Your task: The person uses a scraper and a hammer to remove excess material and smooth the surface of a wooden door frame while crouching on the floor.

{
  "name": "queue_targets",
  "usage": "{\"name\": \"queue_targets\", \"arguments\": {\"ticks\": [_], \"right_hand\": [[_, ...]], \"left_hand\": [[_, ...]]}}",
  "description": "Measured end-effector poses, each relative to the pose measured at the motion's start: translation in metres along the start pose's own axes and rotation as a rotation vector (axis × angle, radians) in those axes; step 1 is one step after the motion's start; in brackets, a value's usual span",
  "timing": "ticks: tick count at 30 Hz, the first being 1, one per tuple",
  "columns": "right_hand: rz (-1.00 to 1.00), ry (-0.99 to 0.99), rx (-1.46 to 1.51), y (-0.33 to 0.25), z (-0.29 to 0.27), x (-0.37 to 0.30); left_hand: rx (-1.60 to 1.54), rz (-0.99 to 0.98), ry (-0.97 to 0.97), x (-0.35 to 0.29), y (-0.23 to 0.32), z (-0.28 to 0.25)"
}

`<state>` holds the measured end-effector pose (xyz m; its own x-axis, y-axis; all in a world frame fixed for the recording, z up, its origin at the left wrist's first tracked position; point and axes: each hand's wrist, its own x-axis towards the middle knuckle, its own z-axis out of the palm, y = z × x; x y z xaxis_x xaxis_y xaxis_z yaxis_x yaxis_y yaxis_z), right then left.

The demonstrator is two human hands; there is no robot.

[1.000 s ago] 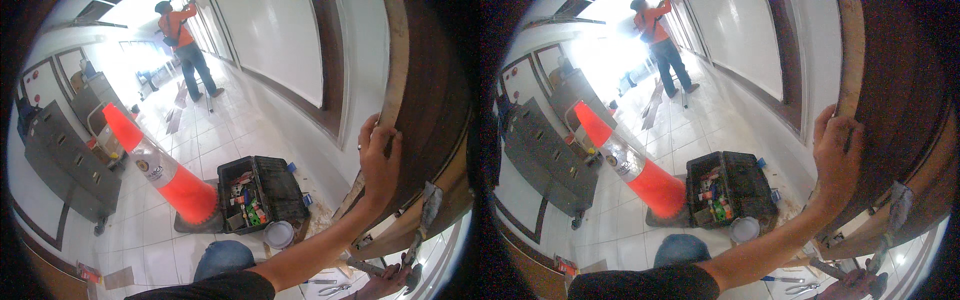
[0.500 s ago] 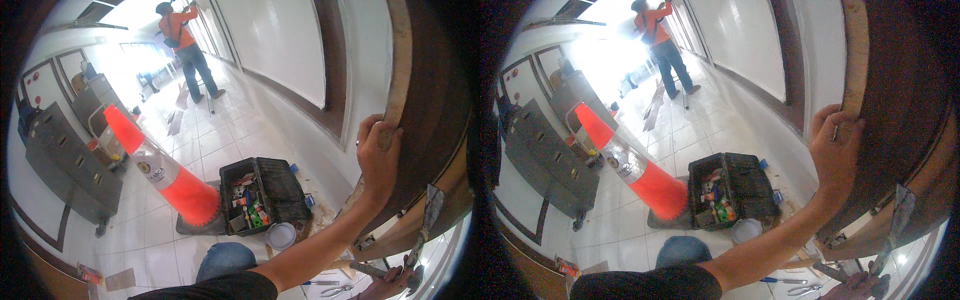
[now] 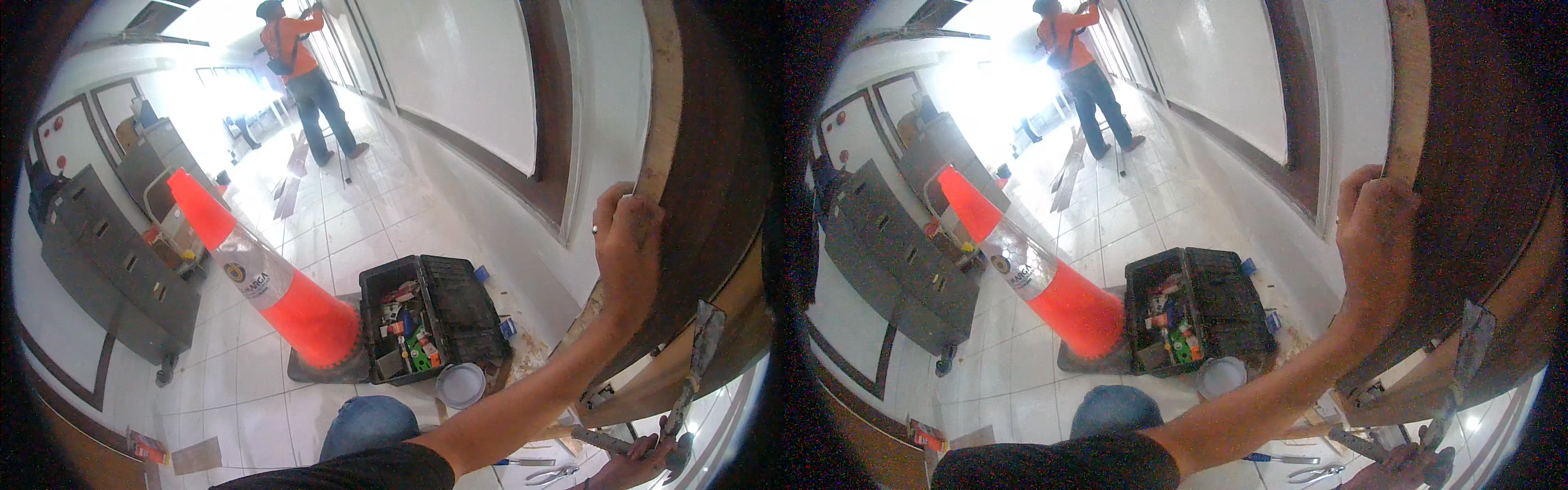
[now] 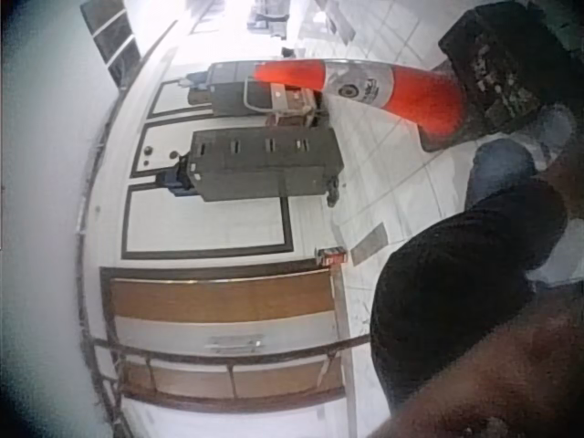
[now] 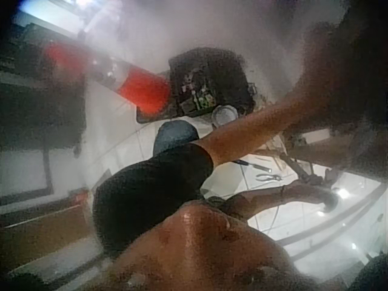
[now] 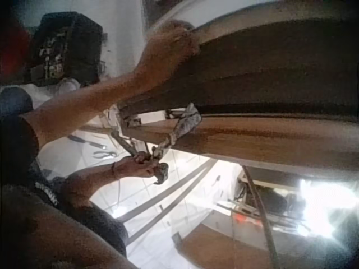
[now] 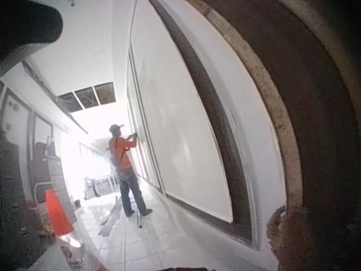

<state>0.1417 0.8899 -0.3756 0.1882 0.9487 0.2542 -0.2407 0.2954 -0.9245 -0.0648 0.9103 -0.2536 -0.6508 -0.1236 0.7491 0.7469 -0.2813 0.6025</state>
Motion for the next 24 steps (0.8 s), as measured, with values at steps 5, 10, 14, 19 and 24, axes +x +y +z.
{"name": "queue_targets", "arguments": {"ticks": [5, 10, 14, 19, 24], "right_hand": [[-0.019, 0.019, 0.012, 0.024, -0.016, 0.005], [-0.045, 0.012, 0.021, 0.032, -0.022, 0.006], [-0.062, 0.01, 0.004, 0.013, -0.009, 0.001], [0.057, -0.01, -0.009, -0.015, 0.005, -0.005], [-0.014, -0.021, -0.084, -0.001, -0.006, 0.0]], "left_hand": [[-0.007, -0.028, 0.035, 0.0, 0.005, -0.002], [0.042, -0.022, 0.034, -0.003, 0.007, -0.001], [-0.05, -0.135, 0.034, -0.005, 0.007, 0.0], [0.0, -0.056, 0.029, -0.002, 0.011, -0.004], [-0.026, -0.119, 0.012, -0.001, 0.012, -0.002]]}}
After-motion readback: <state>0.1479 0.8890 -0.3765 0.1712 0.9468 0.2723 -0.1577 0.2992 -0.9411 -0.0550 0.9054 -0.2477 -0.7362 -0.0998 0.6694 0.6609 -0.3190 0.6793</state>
